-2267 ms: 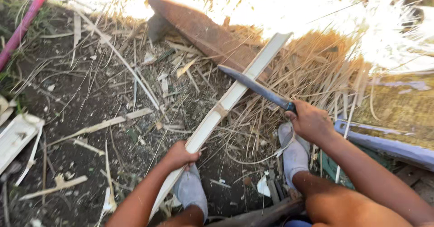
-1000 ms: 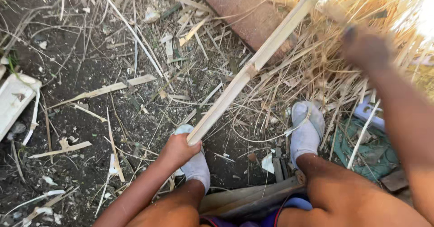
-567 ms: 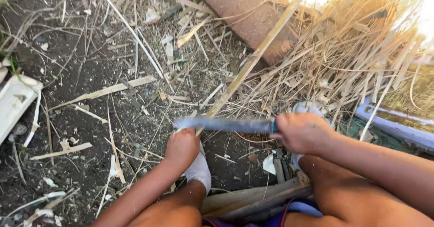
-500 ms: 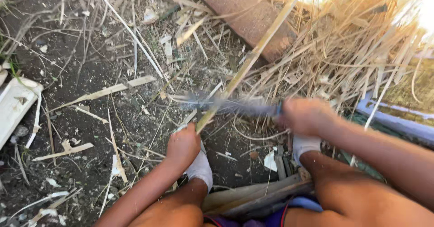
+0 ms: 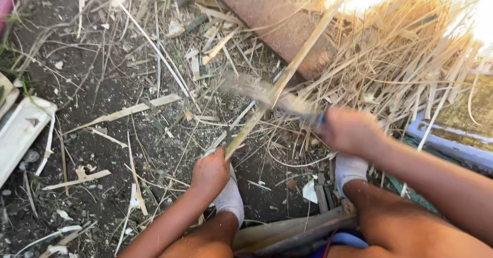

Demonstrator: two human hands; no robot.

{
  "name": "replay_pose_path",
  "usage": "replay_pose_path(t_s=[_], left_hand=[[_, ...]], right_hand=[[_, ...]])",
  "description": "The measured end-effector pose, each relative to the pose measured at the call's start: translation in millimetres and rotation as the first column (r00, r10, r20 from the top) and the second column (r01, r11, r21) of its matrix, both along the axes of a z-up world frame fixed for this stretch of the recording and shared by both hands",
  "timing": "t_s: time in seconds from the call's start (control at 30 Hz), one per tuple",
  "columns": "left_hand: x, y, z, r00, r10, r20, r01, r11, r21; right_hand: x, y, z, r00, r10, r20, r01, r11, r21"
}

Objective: The person uses a machete to split a long bamboo pole into thinner strips. They hold the pole with one hand and strike it repeatedly with the machete to separate the layers.

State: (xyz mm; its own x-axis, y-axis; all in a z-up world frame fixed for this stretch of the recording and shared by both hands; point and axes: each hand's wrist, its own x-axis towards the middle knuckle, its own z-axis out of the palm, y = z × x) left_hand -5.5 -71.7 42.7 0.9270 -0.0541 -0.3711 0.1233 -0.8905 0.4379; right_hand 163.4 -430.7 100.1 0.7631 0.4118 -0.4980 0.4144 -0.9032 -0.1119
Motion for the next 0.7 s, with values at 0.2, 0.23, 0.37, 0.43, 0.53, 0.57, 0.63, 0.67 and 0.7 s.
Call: replay_pose_path(t_s=[0.2,0.23,0.37,0.43,0.53,0.57,0.63,0.67,0.7], left_hand=[[-48.1,37.7,6.9,0.994,0.051,-0.100,-0.062,0.993,-0.105],[-58.5,45.5,10.8,0.992,0.047,-0.118,-0.060,0.993,-0.102],[-81.2,84.6,31.1,0.913,0.092,-0.397,-0.150,0.982,-0.117],[-76.1,101.4,27.6,0.739,0.048,-0.672,-0.289,0.924,-0.252],[-52.4,117.7,15.4,0.516,-0.258,-0.817,-0.297,0.840,-0.453],[-31.6,119.7,8.7,0.452,-0.387,-0.804,-0.259,0.805,-0.533],[15.5,103.6,-1.8,0.521,-0.385,-0.762,-0.355,0.714,-0.604],[47.6,89.4,-8.5,0.526,-0.400,-0.750,-0.519,0.548,-0.656],[74.7,71.2,-12.5,0.564,-0.388,-0.729,-0.614,0.392,-0.685]], right_hand=[[125.7,-78.8,-25.2,0.905,-0.421,0.052,0.424,0.899,-0.106],[143.9,-99.0,-15.3,0.826,-0.500,0.261,0.517,0.856,0.005],[132.1,-101.9,-1.5,0.793,-0.513,0.329,0.523,0.850,0.065],[105.1,-87.5,10.1,0.810,-0.525,0.262,0.544,0.839,0.000],[86.6,-72.5,24.2,0.735,-0.666,0.127,0.678,0.727,-0.110],[74.7,-72.9,24.1,0.699,-0.709,0.090,0.714,0.684,-0.149],[43.7,-78.0,16.7,0.849,-0.502,0.165,0.514,0.857,-0.039],[33.7,-80.1,10.4,0.901,-0.358,0.244,0.362,0.932,0.029],[26.6,-83.7,6.5,0.898,-0.341,0.279,0.339,0.939,0.056]])
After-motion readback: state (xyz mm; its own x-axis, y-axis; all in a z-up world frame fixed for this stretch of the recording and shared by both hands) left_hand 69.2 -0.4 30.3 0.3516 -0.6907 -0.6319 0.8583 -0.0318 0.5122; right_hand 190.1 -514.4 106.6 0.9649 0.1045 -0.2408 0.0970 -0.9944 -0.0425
